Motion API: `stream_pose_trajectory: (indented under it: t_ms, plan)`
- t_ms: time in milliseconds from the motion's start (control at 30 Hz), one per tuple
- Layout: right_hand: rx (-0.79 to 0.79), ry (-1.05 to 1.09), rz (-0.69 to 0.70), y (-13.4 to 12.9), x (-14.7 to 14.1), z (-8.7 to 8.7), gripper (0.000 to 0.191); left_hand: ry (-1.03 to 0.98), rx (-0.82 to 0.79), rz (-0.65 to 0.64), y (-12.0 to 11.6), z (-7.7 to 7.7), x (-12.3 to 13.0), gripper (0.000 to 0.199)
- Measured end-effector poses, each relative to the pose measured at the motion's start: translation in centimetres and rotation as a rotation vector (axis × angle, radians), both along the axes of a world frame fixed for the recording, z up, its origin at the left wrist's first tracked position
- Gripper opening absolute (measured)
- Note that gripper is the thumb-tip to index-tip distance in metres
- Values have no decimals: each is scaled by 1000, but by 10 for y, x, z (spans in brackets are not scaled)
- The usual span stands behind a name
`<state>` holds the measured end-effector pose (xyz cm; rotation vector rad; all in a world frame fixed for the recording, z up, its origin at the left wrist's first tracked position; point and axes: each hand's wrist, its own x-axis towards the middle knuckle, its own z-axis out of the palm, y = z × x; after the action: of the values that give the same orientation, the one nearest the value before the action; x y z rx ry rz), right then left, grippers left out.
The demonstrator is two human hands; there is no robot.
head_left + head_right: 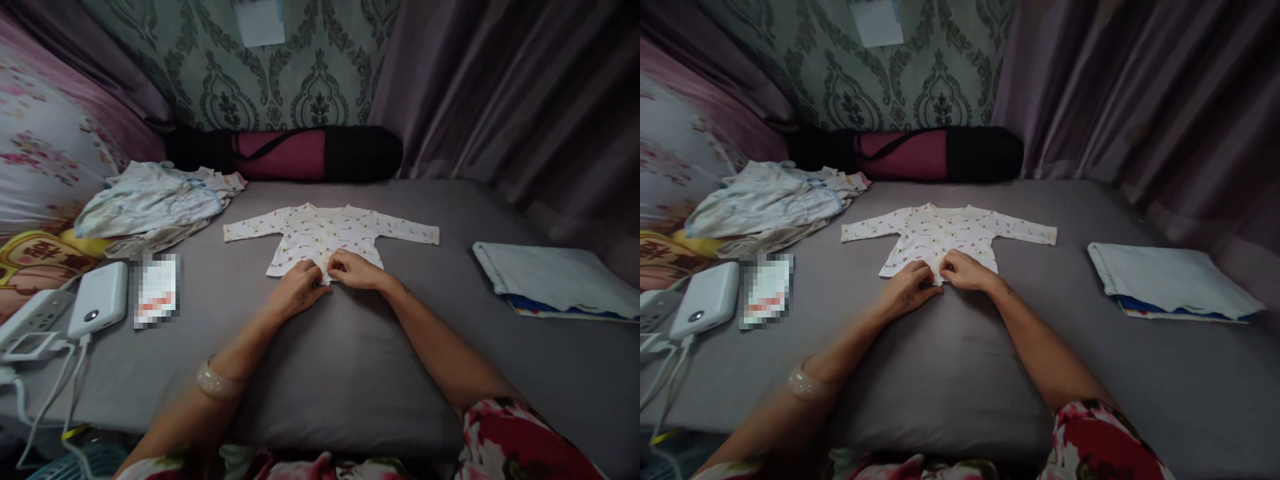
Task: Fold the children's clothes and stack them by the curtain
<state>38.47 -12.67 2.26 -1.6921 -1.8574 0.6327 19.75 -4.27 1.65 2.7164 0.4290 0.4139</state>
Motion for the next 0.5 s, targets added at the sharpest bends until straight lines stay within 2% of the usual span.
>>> stream_pose_trajectory:
  t_ms: [100,167,267,333,500]
  plan:
    - [-19,-21,100,-5,2,3,30,15,10,32,-3,1,1,23]
    - [4,-42,94,-6,2,3,31,36,12,59,-5,3,2,25]
    - [46,-28,0,-4,2,2,16,50,25,92,-8,5,3,27]
    - [35,56,-90,-1,4,0,9,42,46,102,-10,5,4,26]
    - [-39,438,-283,5,11,-9,30,23,113,71,-14,1,5,16]
